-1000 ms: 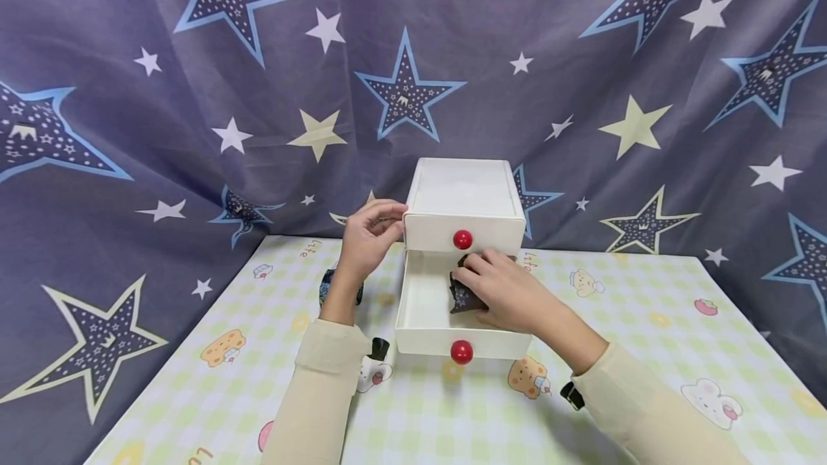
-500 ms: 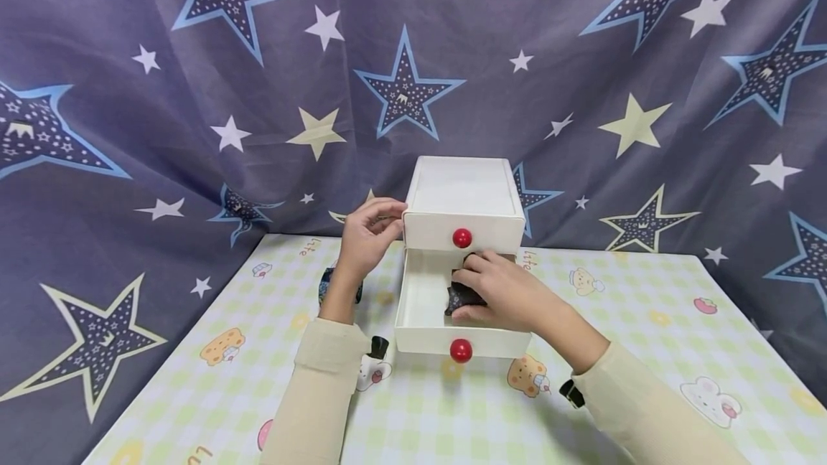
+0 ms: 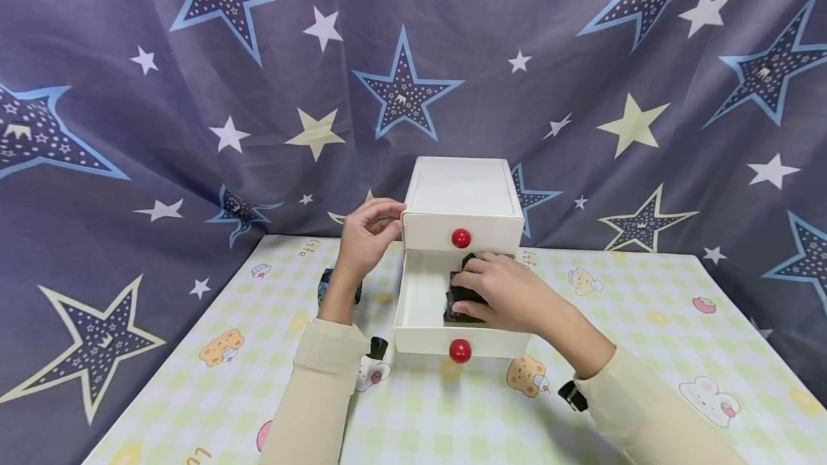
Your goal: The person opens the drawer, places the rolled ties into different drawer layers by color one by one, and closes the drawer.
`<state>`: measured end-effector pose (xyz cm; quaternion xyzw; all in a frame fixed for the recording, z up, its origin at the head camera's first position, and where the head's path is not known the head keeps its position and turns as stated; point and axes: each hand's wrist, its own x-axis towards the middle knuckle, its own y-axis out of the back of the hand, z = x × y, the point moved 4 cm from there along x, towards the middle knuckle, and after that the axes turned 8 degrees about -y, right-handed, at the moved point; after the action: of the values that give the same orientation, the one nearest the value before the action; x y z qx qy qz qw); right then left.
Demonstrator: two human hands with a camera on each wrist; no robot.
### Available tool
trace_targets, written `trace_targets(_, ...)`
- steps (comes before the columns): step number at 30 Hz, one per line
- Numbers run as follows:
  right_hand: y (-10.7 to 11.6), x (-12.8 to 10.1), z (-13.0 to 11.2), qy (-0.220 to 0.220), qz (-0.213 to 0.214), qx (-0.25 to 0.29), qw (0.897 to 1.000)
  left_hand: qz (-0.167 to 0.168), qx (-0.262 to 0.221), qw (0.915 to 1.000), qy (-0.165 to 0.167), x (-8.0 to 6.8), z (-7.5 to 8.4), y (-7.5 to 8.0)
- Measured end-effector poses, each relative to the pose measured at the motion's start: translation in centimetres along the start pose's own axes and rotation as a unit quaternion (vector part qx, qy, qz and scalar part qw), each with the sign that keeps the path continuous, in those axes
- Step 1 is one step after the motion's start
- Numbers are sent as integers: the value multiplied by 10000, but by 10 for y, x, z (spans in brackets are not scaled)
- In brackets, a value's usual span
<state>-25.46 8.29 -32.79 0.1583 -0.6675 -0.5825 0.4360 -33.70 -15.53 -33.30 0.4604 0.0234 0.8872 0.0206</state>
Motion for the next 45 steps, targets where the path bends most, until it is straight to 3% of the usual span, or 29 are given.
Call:
trace_targets(13,18,-5,-21,589,649,-81,9961,9,22,10000,51,2,3,-1)
trace_targets(22,19,-13,-31,773,726,-183,9942,14,62,9998,183,2,1,-1)
trace_targets(31,18,-22,-42,1146,1036,-210,9878,-33,43,9999,106,4,26,-7)
trace_targets(45,12,-33,-62,1440,1167,-449,9817,-16,50,9999,148,2,29,-6)
